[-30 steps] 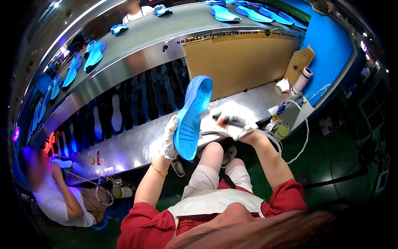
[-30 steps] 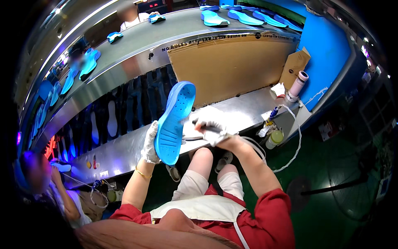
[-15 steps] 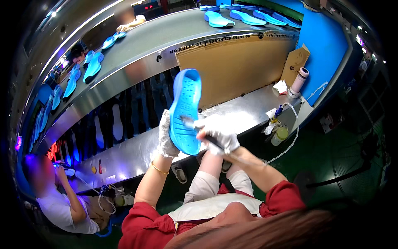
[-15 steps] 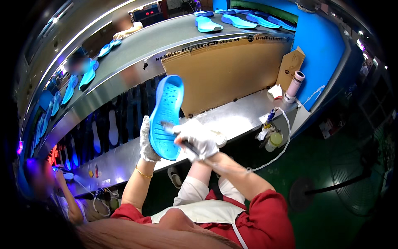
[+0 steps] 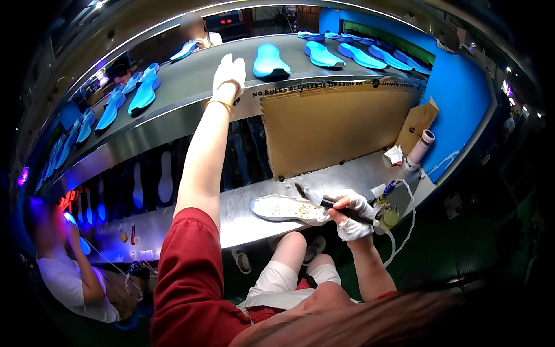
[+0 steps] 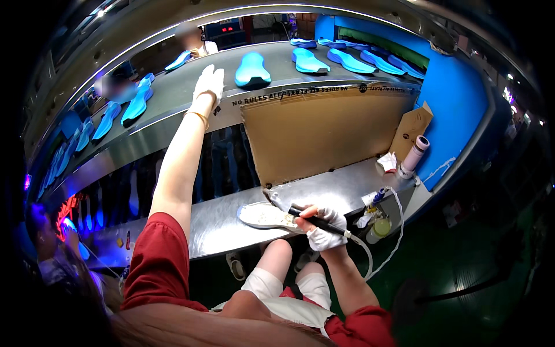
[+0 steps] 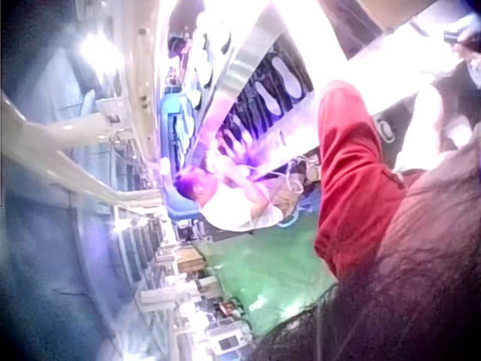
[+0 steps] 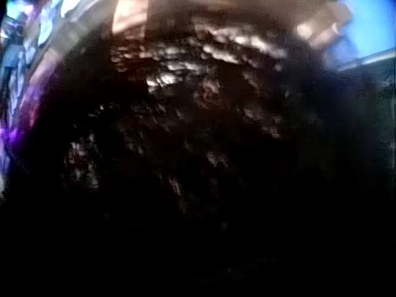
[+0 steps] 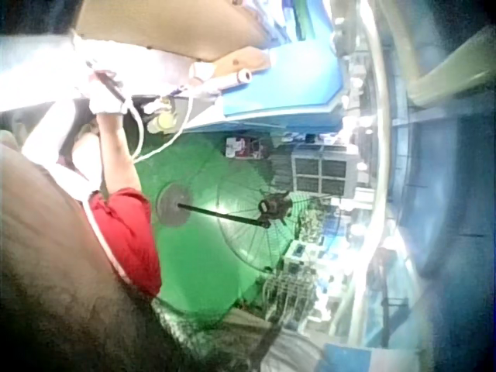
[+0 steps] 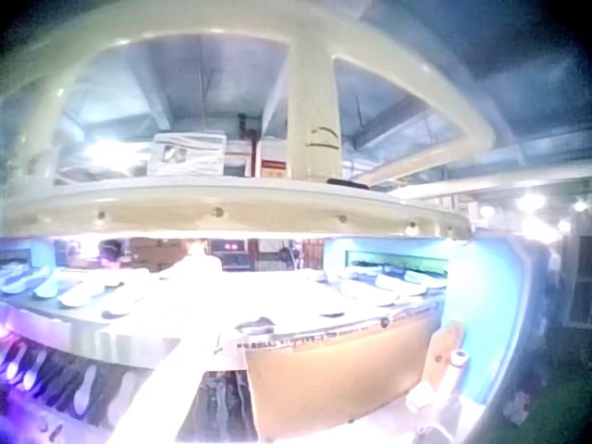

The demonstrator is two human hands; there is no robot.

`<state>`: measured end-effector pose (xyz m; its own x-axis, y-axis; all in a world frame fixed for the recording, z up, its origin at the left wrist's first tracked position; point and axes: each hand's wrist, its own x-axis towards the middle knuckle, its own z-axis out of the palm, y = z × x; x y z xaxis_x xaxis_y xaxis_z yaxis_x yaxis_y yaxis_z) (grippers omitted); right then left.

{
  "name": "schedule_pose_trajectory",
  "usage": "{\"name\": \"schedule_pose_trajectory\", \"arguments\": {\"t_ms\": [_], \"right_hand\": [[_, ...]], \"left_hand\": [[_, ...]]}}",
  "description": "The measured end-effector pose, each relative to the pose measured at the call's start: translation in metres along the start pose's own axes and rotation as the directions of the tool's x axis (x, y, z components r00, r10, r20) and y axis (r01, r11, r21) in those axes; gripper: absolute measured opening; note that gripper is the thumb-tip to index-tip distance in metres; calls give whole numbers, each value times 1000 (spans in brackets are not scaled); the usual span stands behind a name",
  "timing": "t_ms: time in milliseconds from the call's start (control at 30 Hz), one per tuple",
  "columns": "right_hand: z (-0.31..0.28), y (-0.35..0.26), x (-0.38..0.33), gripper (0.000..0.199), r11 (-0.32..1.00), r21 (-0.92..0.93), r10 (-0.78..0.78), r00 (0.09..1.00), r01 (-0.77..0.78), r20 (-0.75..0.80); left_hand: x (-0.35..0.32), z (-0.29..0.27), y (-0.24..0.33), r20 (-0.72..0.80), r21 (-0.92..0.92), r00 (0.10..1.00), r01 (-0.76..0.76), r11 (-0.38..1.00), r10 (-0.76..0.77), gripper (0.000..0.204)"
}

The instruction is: The person applies glue to the surface of blue shoe insoles by hand using a brush, picking them up from the workstation and placing them back down.

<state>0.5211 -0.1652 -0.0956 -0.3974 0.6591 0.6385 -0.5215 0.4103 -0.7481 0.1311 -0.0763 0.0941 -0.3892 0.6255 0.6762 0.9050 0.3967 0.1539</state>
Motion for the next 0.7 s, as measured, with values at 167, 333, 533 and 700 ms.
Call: {"name": "schedule_pose_trajectory", "arguments": {"t_ms": [167, 333, 533, 700], "right_hand": [[-2, 12, -6, 13, 985, 54, 168, 985, -167, -24], [5, 19, -7, 17, 938, 139, 321, 947, -317, -6], [33, 31, -11, 19, 898, 190, 391, 917, -398, 70], [51, 31, -9, 19, 892, 59, 442, 891, -449, 102]], "left_hand": [[-42, -41, -59, -148, 333, 983, 150, 931, -105, 44], [-68, -100, -129, -237, 650, 914, 402, 645, -330, 55], [-74, -110, -248, -114, 399, 896, 437, 806, -430, 27], [-109, -115, -199, -225, 416, 968, 197, 888, -109, 26]]}}
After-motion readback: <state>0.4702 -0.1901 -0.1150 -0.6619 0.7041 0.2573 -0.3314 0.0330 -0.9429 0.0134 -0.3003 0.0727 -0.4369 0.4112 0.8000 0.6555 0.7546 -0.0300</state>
